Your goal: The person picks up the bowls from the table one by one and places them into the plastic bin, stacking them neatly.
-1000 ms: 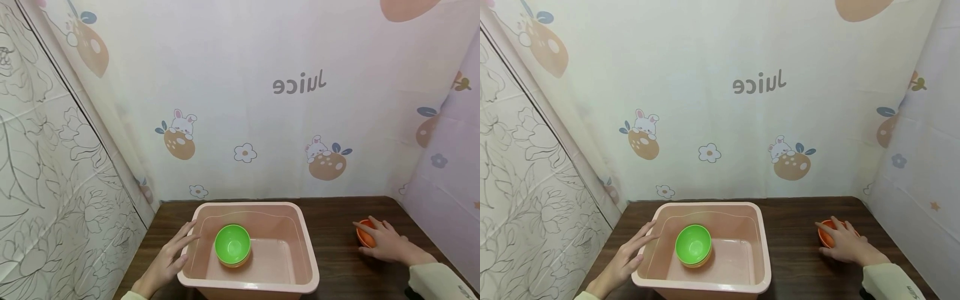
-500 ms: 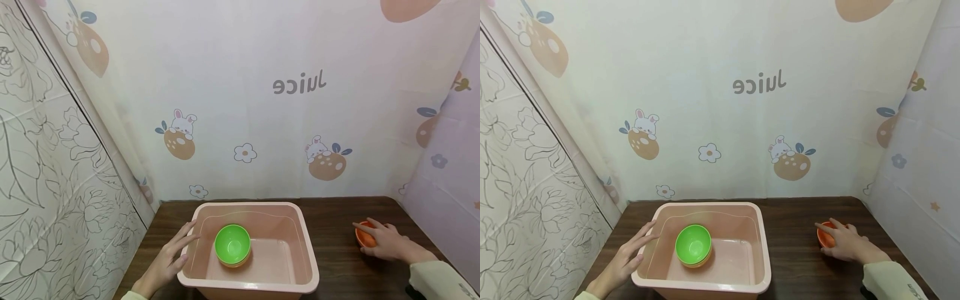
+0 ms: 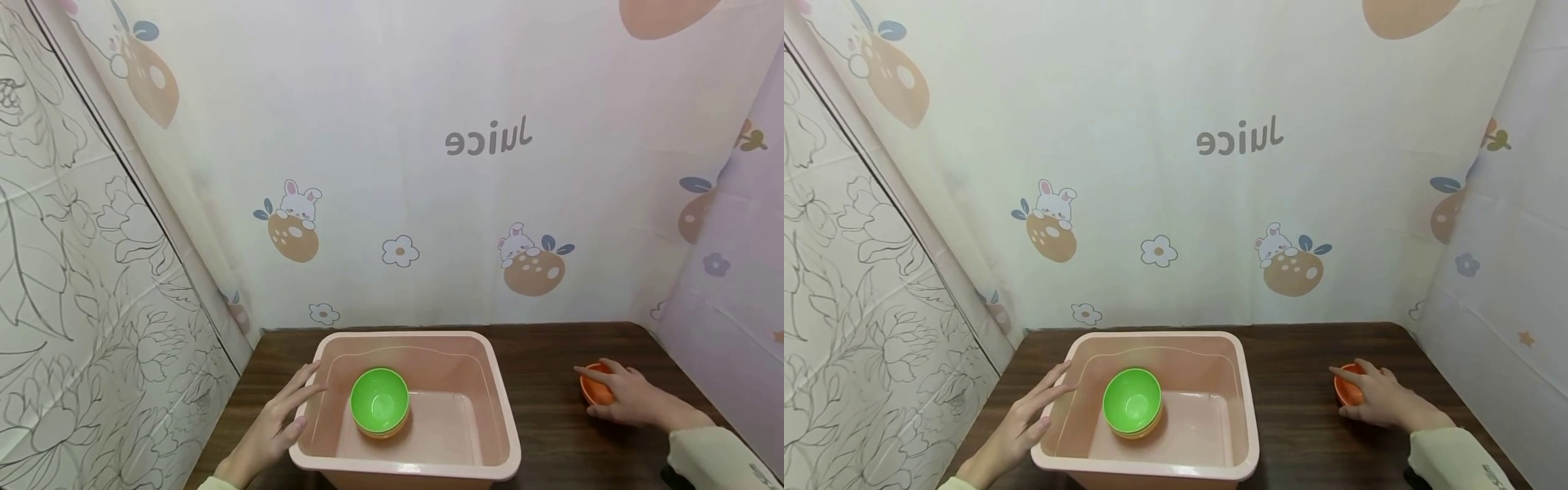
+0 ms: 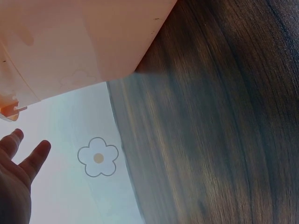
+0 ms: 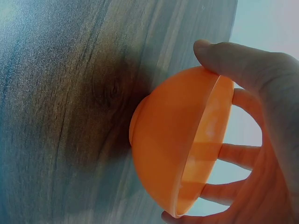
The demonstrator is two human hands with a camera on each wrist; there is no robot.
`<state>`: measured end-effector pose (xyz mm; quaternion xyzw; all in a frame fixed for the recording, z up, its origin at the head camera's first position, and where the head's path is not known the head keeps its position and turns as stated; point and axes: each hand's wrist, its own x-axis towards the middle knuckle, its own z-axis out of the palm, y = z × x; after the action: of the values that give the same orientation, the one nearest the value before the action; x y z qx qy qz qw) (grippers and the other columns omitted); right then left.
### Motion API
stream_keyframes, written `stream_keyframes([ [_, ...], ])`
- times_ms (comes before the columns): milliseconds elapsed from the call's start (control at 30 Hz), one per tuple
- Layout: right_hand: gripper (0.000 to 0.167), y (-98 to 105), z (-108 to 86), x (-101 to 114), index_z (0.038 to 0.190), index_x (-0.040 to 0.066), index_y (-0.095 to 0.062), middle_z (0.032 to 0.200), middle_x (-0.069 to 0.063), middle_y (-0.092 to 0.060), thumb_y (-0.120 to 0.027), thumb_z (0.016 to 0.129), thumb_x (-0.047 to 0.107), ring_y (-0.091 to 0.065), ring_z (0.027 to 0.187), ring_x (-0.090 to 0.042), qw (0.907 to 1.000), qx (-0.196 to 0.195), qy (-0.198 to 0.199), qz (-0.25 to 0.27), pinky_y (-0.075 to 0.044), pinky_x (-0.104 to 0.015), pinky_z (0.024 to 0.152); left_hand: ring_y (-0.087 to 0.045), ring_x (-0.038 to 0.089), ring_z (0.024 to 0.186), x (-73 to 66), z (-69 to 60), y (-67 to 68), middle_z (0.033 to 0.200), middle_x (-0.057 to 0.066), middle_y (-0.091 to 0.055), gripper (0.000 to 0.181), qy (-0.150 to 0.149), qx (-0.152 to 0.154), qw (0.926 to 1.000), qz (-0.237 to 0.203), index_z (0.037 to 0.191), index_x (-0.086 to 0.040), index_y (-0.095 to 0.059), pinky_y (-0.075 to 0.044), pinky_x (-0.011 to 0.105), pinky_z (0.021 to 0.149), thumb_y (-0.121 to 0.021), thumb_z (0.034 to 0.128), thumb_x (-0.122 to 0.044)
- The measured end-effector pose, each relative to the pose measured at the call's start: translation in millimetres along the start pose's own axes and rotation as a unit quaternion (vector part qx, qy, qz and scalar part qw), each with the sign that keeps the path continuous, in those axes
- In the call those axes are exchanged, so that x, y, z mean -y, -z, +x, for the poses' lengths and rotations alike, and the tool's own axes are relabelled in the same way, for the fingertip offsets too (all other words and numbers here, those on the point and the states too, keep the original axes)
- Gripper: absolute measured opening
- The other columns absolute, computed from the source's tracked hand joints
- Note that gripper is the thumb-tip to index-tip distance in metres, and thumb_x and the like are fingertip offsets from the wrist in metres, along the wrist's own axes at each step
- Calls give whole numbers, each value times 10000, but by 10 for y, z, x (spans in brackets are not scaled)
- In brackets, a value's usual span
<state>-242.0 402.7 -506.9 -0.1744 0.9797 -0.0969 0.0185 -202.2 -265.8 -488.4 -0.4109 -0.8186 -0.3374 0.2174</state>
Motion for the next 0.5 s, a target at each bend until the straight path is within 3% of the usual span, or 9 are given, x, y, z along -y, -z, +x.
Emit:
stream_keyframes([
  [200, 733, 1, -12, 25, 1374, 82, -598, 1343, -427, -484, -848, 783, 436, -546, 1130, -639, 9999, -33, -121, -52, -421, -784, 900, -294, 281, 1563, 2, -2, -5, 1580, 252, -432, 449, -32, -9, 10000, -39, 1426, -131, -606, -177, 201, 1262, -557, 981, -172],
  [400, 736, 5, -32, 41, 1398, 135, -587, 1383, -411, -441, -828, 799, 488, -483, 1072, -722, 9990, 90, -442, -25, -473, -807, 658, -291, 282, 1564, -2, -2, -6, 1584, 251, -427, 452, -2, -4, 10000, -75, 1429, -128, -604, -175, 200, 1262, -562, 980, -164],
  [500, 745, 23, -44, 50, 1413, 159, -581, 1409, -393, -422, -821, 802, 511, -466, 1085, -731, 9983, 152, -563, -12, -465, -811, 621, -293, 288, 1563, -3, 4, -7, 1584, 253, -426, 450, -9, -15, 10000, -81, 1427, -126, -606, -176, 202, 1262, -558, 980, -160],
])
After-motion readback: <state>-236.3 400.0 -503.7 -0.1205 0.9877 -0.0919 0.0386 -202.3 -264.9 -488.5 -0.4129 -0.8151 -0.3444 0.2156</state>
